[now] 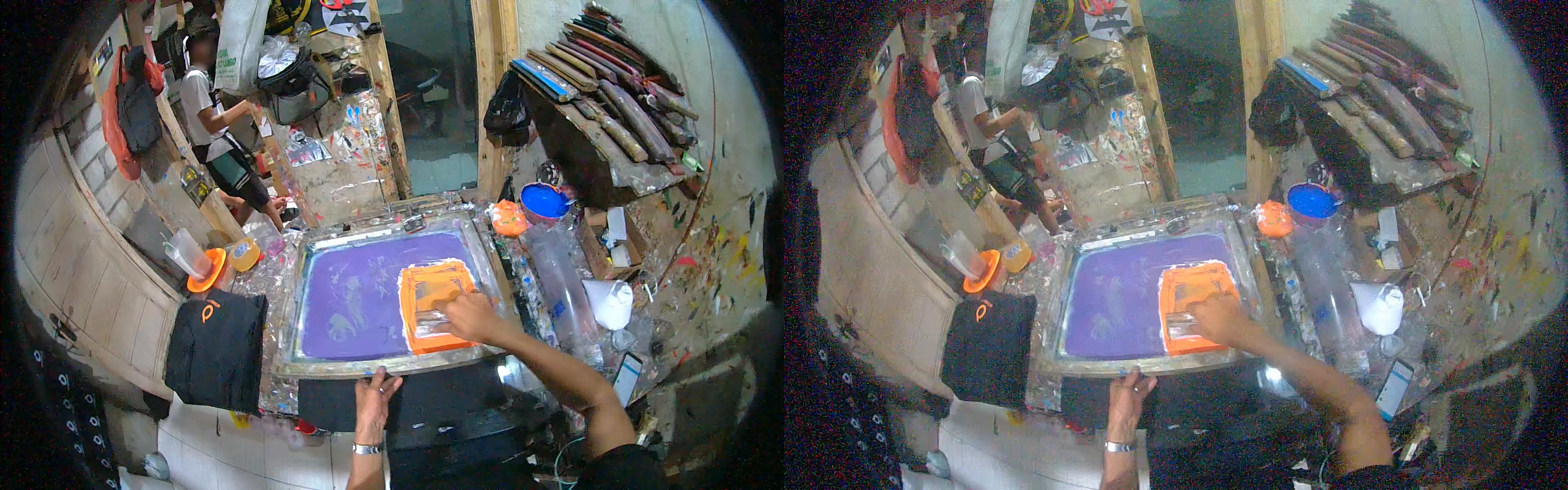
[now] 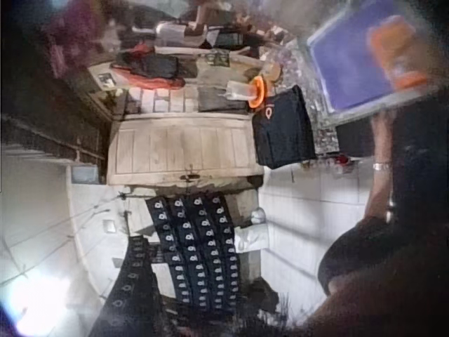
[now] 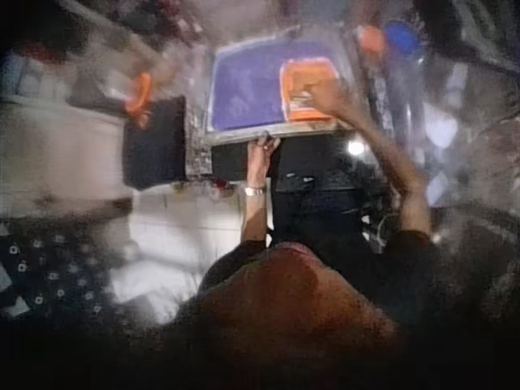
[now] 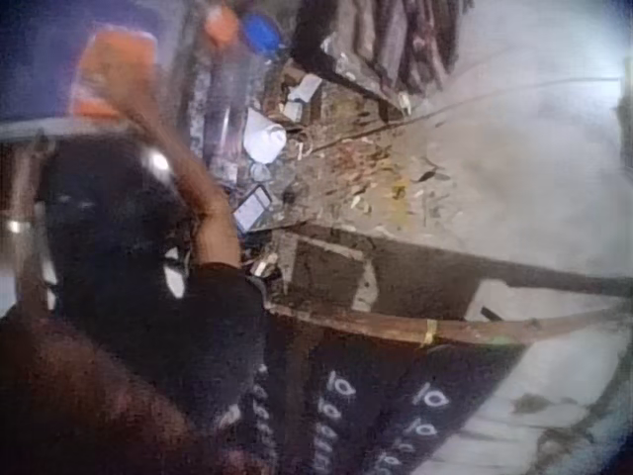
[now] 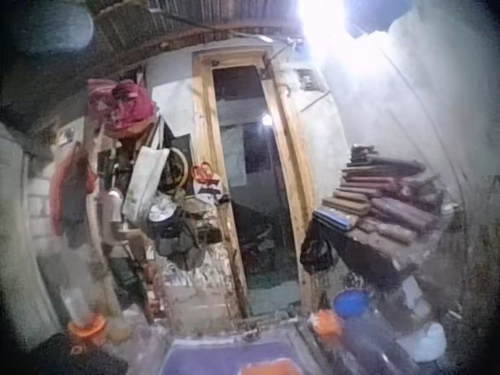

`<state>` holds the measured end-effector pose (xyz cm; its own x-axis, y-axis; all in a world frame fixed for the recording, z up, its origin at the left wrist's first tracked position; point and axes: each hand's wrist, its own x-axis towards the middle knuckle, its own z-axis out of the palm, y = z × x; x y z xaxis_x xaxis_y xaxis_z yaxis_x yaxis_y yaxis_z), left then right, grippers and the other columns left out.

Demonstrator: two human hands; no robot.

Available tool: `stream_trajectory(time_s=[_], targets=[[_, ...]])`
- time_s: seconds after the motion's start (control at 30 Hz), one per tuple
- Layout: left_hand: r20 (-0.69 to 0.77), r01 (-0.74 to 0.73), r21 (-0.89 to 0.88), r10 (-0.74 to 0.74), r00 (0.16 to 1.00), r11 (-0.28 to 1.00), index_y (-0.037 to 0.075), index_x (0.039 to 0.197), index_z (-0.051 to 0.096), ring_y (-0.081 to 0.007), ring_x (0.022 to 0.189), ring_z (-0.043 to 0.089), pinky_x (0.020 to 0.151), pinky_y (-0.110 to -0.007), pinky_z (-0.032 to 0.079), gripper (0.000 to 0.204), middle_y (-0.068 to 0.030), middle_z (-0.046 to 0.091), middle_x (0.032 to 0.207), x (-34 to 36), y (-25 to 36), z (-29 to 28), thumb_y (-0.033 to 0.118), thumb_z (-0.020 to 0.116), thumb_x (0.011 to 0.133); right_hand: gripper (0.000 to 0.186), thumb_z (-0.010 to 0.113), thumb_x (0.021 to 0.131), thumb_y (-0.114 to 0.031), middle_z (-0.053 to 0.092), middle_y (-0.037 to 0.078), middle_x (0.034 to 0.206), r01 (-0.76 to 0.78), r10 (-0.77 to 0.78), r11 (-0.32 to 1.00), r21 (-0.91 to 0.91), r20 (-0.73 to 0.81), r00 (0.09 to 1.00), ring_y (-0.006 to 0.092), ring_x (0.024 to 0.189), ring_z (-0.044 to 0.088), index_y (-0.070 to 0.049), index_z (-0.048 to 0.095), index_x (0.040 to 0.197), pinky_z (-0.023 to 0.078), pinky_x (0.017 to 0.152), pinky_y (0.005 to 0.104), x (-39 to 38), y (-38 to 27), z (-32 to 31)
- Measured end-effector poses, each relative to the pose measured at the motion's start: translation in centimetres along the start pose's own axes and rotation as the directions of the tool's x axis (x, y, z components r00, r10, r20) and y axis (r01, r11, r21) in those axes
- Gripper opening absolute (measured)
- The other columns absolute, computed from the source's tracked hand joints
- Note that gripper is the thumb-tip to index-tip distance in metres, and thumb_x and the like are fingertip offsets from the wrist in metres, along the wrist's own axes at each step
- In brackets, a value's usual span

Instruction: The person performs screen printing on black fabric by applying orange ink with a squeegee across a stencil frame, lifting the frame to reveal the printed logo, and then moving the printed items onto a stack.

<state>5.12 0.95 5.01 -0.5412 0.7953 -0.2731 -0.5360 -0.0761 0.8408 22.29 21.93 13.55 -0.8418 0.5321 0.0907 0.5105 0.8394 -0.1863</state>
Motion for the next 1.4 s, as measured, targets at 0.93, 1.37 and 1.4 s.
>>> stream_trajectory(time_s=[0.93,1.37,1.4], targets=[[0.011,0.236,0.298,-0.25,0.968,0.925,-0.007,0.123,0.028,-0.0302,0.085,0.071,0.076,-0.038,0.061,0.039,-0.0248,0.064,0.099,0.9,-0.7,-2.4,0.02,0.047,0.103,0.033,0.069,0.084,-0.039,0.063,0.01,0.068,-0.263,0.104,0.91,-0.32,-0.437,0.893,0.0272,0.059,0.065,-0.009,0.055,0.086,0.048,0.052,0.0432,4.5,4.4,8.2],[0.078,0.208,0.296,-0.241,0.967,0.932,-0.007,0.124,0.025,-0.034,0.087,0.07,0.076,-0.04,0.061,0.04,-0.0285,0.063,0.102,1.7,-0.8,-2.0,0.019,0.047,0.103,0.045,0.062,0.088,-0.051,0.063,0.015,0.062,0.028,-0.096,0.976,-0.214,-0.314,0.944,0.0343,0.057,0.065,-0.007,0.058,0.093,0.049,0.051,0.0464,12.0,10.9,5.5],[0.068,0.209,0.313,-0.241,0.968,0.926,-0.007,0.128,0.025,-0.035,0.088,0.07,0.077,-0.041,0.061,0.043,-0.0279,0.063,0.102,1.7,-0.7,-2.1,0.021,0.048,0.103,0.043,0.063,0.088,-0.049,0.062,0.014,0.06,0.101,-0.193,0.952,-0.289,-0.312,0.93,0.0336,0.056,0.064,-0.007,0.057,0.092,0.048,0.051,0.0461,13.4,10.8,5.8]])
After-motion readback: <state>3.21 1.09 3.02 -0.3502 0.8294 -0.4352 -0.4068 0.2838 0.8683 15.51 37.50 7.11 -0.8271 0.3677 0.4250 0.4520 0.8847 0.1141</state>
